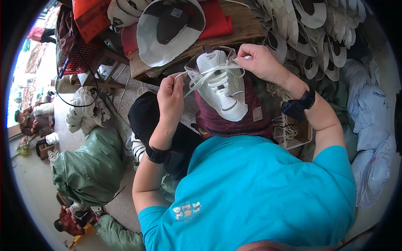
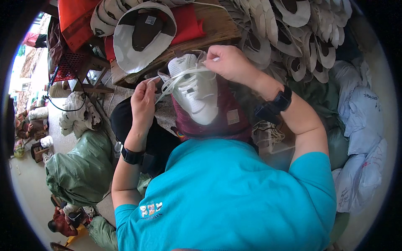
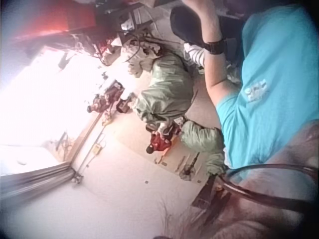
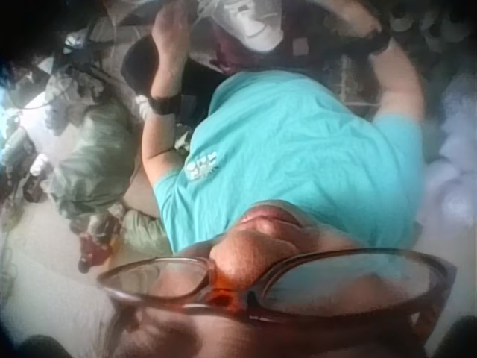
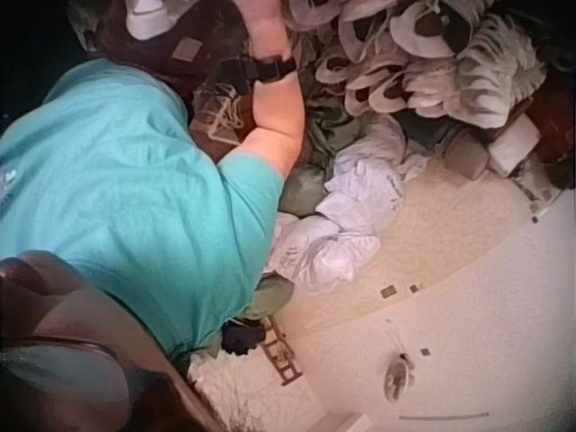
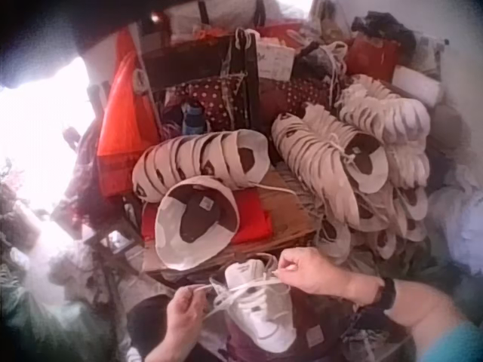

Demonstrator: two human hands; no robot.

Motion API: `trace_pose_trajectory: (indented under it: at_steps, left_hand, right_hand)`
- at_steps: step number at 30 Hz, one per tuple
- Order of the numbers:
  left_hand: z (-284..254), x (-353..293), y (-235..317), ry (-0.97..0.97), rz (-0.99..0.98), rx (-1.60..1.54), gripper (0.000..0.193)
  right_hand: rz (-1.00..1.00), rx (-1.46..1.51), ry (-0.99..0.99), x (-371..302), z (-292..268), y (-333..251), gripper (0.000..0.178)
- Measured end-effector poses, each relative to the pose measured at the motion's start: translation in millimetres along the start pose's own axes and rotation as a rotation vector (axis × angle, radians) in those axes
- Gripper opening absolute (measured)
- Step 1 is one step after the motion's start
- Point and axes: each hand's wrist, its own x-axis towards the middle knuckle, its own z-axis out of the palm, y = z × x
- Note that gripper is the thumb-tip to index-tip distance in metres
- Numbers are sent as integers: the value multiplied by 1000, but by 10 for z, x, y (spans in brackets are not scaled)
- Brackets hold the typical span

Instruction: The person threads white shoelaces through the eyelets of a white sneaker, pulling the laces tight and adjusting them. They repeatedly thread the laces through the eyelets and pull them to tighten the fit.

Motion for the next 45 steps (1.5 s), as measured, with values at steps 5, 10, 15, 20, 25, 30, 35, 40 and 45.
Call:
trace_pose_trajectory:
  at_steps: [5, 10, 15, 20, 25, 30, 35, 40, 45]
  left_hand:
    - [38, -44, 193, -29, -112, -99, 31]
    - [63, -8, 169, -6, 12, 74, 33]
    - [67, 21, 116, -98, -4, 89, 28]
    - [35, 119, 313, -250, -298, -29, 23]
    - [-8, 321, 240, -321, -630, -256, 22]
    - [-18, 387, 443, -327, -561, -33, 22]
    - [29, 421, 267, -334, -13, 405, 34]
    - [-150, 526, 364, -399, 109, 584, 25]
    - [-195, 626, 291, -441, 211, 400, 24]
  right_hand:
    - [-292, -499, 182, 18, 67, -198, 16]
    - [-414, -576, 149, 105, 91, -148, 15]
    - [-147, -225, 0, 127, -41, -195, 21]
    - [-76, 106, -187, 218, -120, -49, 29]
    - [13, 244, -345, 321, -193, -38, 27]
    - [41, 214, -388, 370, -215, -70, 23]
    - [13, 89, -404, 429, -156, -122, 20]
    - [98, 189, -516, 442, -308, -121, 21]
    - [71, 91, -542, 556, -288, -55, 22]
